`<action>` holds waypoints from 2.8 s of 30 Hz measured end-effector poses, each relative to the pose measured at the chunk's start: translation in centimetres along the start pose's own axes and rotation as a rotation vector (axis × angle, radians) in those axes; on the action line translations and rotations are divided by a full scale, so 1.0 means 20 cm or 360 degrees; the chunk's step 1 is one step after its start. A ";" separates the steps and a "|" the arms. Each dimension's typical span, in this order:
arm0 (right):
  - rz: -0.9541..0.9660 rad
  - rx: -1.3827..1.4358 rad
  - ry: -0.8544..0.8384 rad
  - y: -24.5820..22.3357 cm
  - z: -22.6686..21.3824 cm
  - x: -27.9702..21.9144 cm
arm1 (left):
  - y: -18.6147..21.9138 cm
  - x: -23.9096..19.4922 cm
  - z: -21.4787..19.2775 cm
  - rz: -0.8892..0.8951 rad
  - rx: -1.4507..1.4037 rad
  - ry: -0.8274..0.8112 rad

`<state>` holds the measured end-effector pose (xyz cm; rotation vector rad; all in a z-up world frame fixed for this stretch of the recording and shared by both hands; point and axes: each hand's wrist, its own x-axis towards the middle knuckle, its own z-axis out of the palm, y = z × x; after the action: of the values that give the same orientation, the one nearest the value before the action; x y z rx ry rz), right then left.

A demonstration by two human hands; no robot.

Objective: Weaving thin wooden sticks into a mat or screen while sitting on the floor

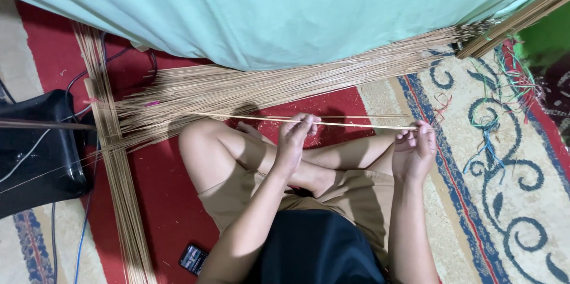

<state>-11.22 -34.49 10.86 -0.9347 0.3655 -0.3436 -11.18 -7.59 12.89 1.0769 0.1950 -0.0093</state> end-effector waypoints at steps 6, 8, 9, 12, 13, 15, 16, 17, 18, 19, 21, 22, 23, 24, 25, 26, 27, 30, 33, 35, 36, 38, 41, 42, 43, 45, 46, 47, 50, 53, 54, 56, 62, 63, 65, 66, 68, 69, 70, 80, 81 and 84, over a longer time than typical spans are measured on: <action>0.0296 -0.0064 -0.0260 0.26 0.28 -0.23 | -0.10 -0.04 0.11 -0.0041 0.0092 -0.0098; 0.0285 -0.0069 -0.0253 0.30 0.24 -0.20 | -0.06 -0.06 0.10 -0.0056 0.0071 -0.0029; 0.0273 -0.0075 -0.0244 0.32 0.23 -0.19 | -0.04 -0.06 0.09 -0.0071 0.0049 0.0038; 0.0231 -0.0072 -0.0155 0.23 0.18 -0.13 | -0.02 -0.04 -0.01 -0.0041 0.0054 0.0170; 0.0230 -0.0075 -0.0154 0.20 0.13 -0.10 | 0.00 -0.03 -0.07 -0.0043 0.0051 0.0169; 0.0166 -0.0094 -0.0015 0.10 0.02 -0.01 | 0.02 0.00 -0.16 0.0008 -0.0044 0.0327; 0.0159 -0.0100 -0.0007 0.06 -0.03 0.01 | 0.04 0.00 -0.18 0.0001 -0.0049 0.0318; 0.0119 -0.0075 0.0018 0.01 -0.08 0.04 | 0.05 0.01 -0.20 0.0013 -0.0065 0.0391; 0.0080 -0.0047 0.0044 -0.03 -0.13 0.06 | 0.07 0.02 -0.22 0.0025 -0.0077 0.0465; 0.0075 -0.0049 0.0053 -0.05 -0.14 0.06 | 0.07 0.03 -0.21 0.0018 -0.0078 0.0458; 0.0060 -0.0070 0.0070 -0.07 -0.15 0.05 | 0.08 0.04 -0.20 0.0063 -0.0043 0.0491; 0.0061 -0.0067 0.0071 -0.04 -0.13 0.03 | 0.08 0.03 -0.16 0.0064 -0.0039 0.0491; 0.0084 -0.0071 0.0059 -0.01 -0.11 0.01 | 0.07 0.02 -0.12 0.0072 0.0003 0.0457; 0.0113 -0.0073 0.0039 0.02 -0.09 -0.01 | 0.07 0.01 -0.09 0.0085 0.0047 0.0430; 0.0120 -0.0067 0.0034 0.07 -0.03 -0.05 | 0.05 -0.01 -0.06 0.0090 0.0053 0.0437; 0.0167 -0.0068 -0.0006 0.11 0.03 -0.09 | 0.02 -0.02 -0.03 0.0070 0.0109 0.0351; 0.0214 -0.0070 -0.0046 0.16 0.09 -0.14 | 0.00 -0.04 0.00 0.0049 0.0164 0.0265; 0.0320 0.0011 -0.0188 0.29 0.16 -0.22 | -0.04 -0.10 0.10 0.0076 0.0184 0.0165; 0.0362 0.0069 -0.0269 0.31 0.17 -0.25 | -0.11 -0.11 0.08 0.0067 0.0166 0.0154; 0.0339 0.0086 -0.0250 0.27 0.12 -0.21 | -0.07 -0.10 0.03 0.0089 0.0184 0.0182; 0.0317 0.0099 -0.0231 0.25 0.08 -0.19 | -0.06 -0.09 0.01 0.0110 0.0199 0.0211; 0.0307 0.0108 -0.0191 0.20 -0.02 -0.12 | -0.04 -0.07 -0.07 0.0108 0.0151 0.0272; 0.0272 0.0096 -0.0130 0.11 -0.14 -0.04 | 0.00 -0.03 -0.16 0.0129 0.0060 0.0420; 0.0241 0.0071 -0.0105 0.08 -0.17 -0.02 | 0.02 -0.01 -0.17 0.0149 0.0015 0.0500; 0.0240 0.0067 -0.0107 0.09 -0.17 -0.01 | 0.01 -0.01 -0.18 0.0148 0.0010 0.0502; 0.0222 0.0069 -0.0081 0.10 -0.20 0.01 | -0.01 0.01 -0.18 0.0164 -0.0038 0.0578; 0.0220 0.0069 -0.0080 0.12 -0.16 -0.01 | -0.02 -0.01 -0.14 0.0163 -0.0039 0.0576; 0.0247 0.0039 -0.0092 0.14 -0.12 -0.03 | -0.02 -0.02 -0.11 0.0145 0.0014 0.0534; 0.0295 0.0007 -0.0135 0.26 0.01 -0.13 | -0.07 -0.06 0.01 0.0105 0.0139 0.0434; 0.0382 0.0014 -0.0232 0.36 0.11 -0.24 | -0.15 -0.10 0.08 0.0080 0.0192 0.0324; 0.0436 0.0031 -0.0292 0.38 0.14 -0.27 | -0.17 -0.11 0.09 0.0078 0.0176 0.0258; 0.0450 0.0029 -0.0290 0.40 0.13 -0.27 | -0.18 -0.13 0.07 0.0061 0.0162 0.0268; 0.0432 0.0175 -0.0147 0.28 -0.05 -0.15 | -0.14 -0.07 -0.12 0.0076 0.0205 0.0416; 0.0428 0.0244 -0.0089 0.26 -0.11 -0.11 | -0.12 -0.04 -0.16 0.0110 0.0190 0.0491; 0.0401 0.0270 -0.0013 0.19 -0.15 -0.05 | -0.06 -0.01 -0.22 0.0148 0.0111 0.0595; 0.0371 0.0287 0.0078 0.14 -0.19 -0.03 | -0.03 0.01 -0.24 0.0170 0.0028 0.0693; 0.0365 0.0316 0.0095 0.12 -0.22 0.00 | -0.02 0.02 -0.25 0.0188 0.0002 0.0748; 0.0364 0.0342 0.0112 0.11 -0.24 0.02 | -0.01 0.03 -0.25 0.0204 -0.0025 0.0808; 0.0360 0.0344 0.0115 0.11 -0.20 -0.01 | -0.03 0.03 -0.23 0.0203 -0.0024 0.0802; 0.0560 0.0093 -0.0264 0.29 0.17 -0.29 | -0.19 -0.15 0.08 0.0012 0.0227 0.0510; 0.0556 0.0071 -0.0279 0.29 0.17 -0.29 | -0.18 -0.16 0.08 0.0008 0.0229 0.0494; 0.0484 0.0118 -0.0221 0.29 0.04 -0.21 | -0.12 -0.13 0.02 0.0028 0.0162 0.0595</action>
<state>-13.80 -29.01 7.15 -0.8112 0.3587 -0.0137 -13.85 -9.38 11.33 1.1761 0.5267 0.2009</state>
